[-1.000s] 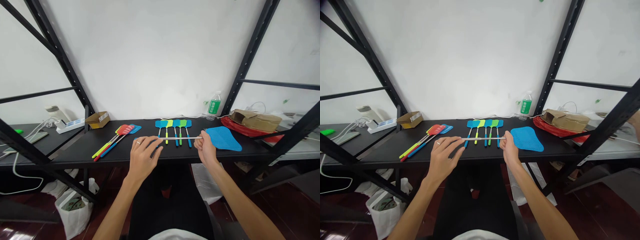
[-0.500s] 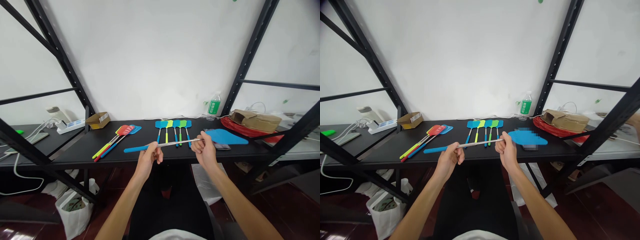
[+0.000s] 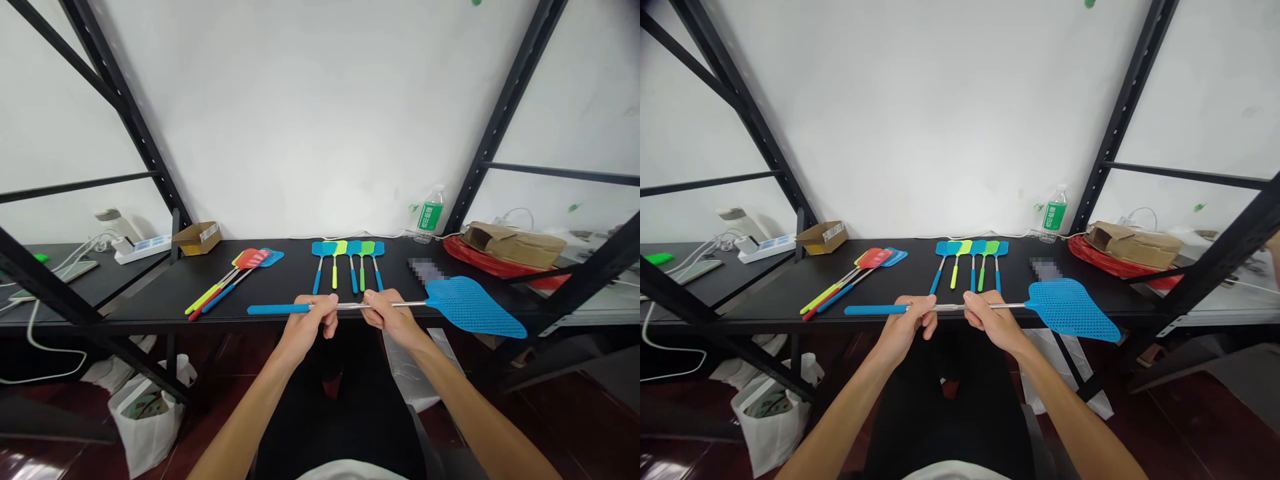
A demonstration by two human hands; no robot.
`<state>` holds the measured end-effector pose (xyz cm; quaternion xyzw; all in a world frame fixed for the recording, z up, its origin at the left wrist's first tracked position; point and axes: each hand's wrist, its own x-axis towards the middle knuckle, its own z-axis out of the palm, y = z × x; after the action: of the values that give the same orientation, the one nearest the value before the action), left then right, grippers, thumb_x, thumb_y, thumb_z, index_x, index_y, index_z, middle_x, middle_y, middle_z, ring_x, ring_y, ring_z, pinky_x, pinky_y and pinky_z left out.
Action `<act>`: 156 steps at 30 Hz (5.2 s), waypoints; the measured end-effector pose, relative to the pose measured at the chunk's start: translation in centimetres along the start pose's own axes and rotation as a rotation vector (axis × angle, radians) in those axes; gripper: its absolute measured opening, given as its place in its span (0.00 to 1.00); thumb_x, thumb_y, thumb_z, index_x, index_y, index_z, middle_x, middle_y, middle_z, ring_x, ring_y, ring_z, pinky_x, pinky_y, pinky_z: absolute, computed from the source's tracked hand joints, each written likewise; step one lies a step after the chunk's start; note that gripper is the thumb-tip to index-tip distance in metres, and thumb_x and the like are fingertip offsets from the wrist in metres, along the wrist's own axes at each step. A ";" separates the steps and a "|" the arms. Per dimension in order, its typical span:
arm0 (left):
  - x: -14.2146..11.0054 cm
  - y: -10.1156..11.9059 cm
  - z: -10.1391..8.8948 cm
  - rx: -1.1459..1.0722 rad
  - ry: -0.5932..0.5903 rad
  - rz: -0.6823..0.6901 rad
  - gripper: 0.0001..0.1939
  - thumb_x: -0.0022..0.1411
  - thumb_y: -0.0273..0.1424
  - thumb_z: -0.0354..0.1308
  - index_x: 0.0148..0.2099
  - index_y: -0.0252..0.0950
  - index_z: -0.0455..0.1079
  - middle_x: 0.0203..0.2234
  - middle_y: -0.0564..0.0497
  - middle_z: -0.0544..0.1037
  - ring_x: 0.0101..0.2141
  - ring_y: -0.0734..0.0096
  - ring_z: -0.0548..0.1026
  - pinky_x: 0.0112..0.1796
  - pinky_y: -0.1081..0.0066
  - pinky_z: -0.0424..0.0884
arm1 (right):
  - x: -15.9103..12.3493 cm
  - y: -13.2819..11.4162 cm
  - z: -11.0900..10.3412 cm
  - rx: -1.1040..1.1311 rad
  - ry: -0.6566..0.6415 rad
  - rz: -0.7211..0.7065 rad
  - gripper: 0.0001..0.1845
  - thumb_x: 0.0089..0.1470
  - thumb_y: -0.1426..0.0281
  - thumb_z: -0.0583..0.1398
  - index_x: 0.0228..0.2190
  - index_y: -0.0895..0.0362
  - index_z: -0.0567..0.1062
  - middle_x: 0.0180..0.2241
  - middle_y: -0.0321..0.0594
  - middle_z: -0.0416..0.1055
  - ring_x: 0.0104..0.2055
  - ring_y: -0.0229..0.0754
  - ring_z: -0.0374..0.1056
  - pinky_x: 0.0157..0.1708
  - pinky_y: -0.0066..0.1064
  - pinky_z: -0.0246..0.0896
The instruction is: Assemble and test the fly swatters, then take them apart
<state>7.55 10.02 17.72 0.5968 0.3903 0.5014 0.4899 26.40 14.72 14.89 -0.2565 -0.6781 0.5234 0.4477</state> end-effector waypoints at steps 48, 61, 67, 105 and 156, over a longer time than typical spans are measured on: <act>0.3 0.1 -5.2 -0.045 0.139 0.137 0.21 0.62 0.38 0.57 0.20 0.35 0.64 0.15 0.53 0.64 0.18 0.75 0.62 0.17 0.73 0.53 | 0.5 -1.6 -2.2 0.127 0.104 0.035 0.31 0.63 0.57 0.56 0.13 0.54 0.53 0.13 0.29 0.43 0.17 0.32 0.41 0.21 0.33 0.32; 0.5 -0.1 -6.9 -0.045 0.153 0.175 0.20 0.62 0.36 0.57 0.19 0.35 0.63 0.15 0.54 0.62 0.18 0.75 0.61 0.18 0.72 0.52 | 0.7 -0.7 -3.4 0.197 0.109 0.040 0.31 0.63 0.59 0.56 0.12 0.54 0.54 0.13 0.28 0.43 0.17 0.32 0.40 0.21 0.33 0.32; 0.9 -0.6 -6.7 -0.036 0.138 0.144 0.20 0.62 0.37 0.57 0.20 0.35 0.63 0.15 0.53 0.63 0.19 0.75 0.61 0.18 0.72 0.52 | 0.8 -0.5 -4.1 0.185 0.122 0.026 0.31 0.63 0.58 0.56 0.12 0.55 0.54 0.13 0.28 0.42 0.17 0.32 0.40 0.21 0.33 0.32; 1.4 -1.8 -5.1 -0.031 0.041 -0.020 0.24 0.64 0.42 0.54 0.19 0.34 0.64 0.15 0.52 0.64 0.20 0.74 0.63 0.22 0.73 0.58 | 1.6 0.5 -3.4 0.359 0.432 0.050 0.30 0.59 0.54 0.58 0.13 0.54 0.58 0.12 0.28 0.43 0.15 0.31 0.43 0.16 0.30 0.41; 1.7 -1.5 -6.8 -0.030 0.211 0.016 0.19 0.61 0.38 0.58 0.21 0.33 0.70 0.16 0.49 0.71 0.19 0.74 0.64 0.18 0.74 0.54 | 1.9 -0.2 -2.6 0.417 0.575 0.030 0.23 0.55 0.59 0.63 0.16 0.55 0.64 0.11 0.29 0.50 0.14 0.31 0.46 0.16 0.29 0.40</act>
<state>1.20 13.26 16.72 0.5364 0.4275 0.5713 0.4508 27.86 17.43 15.86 -0.3062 -0.3990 0.5636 0.6553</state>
